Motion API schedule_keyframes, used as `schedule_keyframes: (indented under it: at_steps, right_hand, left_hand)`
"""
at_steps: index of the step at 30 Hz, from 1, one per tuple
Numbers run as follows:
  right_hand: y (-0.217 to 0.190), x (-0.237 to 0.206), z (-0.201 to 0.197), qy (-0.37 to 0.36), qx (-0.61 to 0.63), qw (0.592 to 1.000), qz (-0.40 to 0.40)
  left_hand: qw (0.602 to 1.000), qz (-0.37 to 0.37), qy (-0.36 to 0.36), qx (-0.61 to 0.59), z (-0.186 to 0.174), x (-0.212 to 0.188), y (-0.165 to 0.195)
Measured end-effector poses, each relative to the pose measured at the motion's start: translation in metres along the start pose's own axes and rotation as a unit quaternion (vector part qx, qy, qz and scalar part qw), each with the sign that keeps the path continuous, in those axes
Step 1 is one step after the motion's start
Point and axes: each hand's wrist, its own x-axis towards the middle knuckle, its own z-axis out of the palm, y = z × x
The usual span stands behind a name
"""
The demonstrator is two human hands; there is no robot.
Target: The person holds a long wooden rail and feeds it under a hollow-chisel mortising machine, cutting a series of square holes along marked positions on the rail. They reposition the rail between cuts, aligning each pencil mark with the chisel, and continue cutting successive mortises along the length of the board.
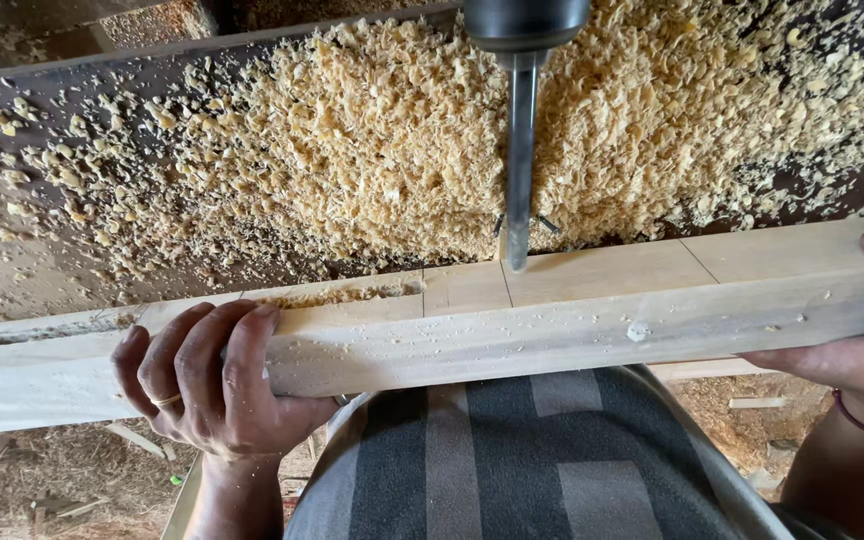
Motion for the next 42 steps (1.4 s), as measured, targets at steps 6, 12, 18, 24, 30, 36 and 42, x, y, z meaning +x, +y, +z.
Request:
schedule_keyframes:
  at_steps: [6,12,18,24,30,36,42]
  right_hand:
    - [0.007,-0.002,0.002,-0.001,0.011,1.0,-0.001]
    - [0.01,-0.003,0.001,-0.002,0.014,1.0,-0.002]
    - [0.016,-0.004,0.0,-0.001,0.016,1.0,-0.006]
    - [0.02,-0.003,0.001,0.005,0.022,1.0,-0.011]
    - [0.018,0.002,0.0,0.003,0.01,1.0,-0.021]
    - [0.004,0.017,-0.001,0.009,-0.007,1.0,-0.024]
    - [-0.017,0.043,-0.006,0.031,-0.044,0.998,-0.043]
  left_hand:
    - [1.0,0.006,0.003,0.001,-0.001,0.003,-0.001]
    - [1.0,0.016,0.001,0.004,-0.002,0.007,-0.001]
    - [1.0,0.015,0.011,0.002,-0.002,0.012,0.0]
    - [1.0,0.011,0.003,0.009,-0.005,0.014,0.002]
    - [1.0,0.017,0.01,0.008,0.001,0.011,-0.004]
    - [1.0,0.027,0.004,0.013,-0.001,0.008,-0.006]
    - [0.999,0.041,0.023,0.021,0.003,0.012,-0.01]
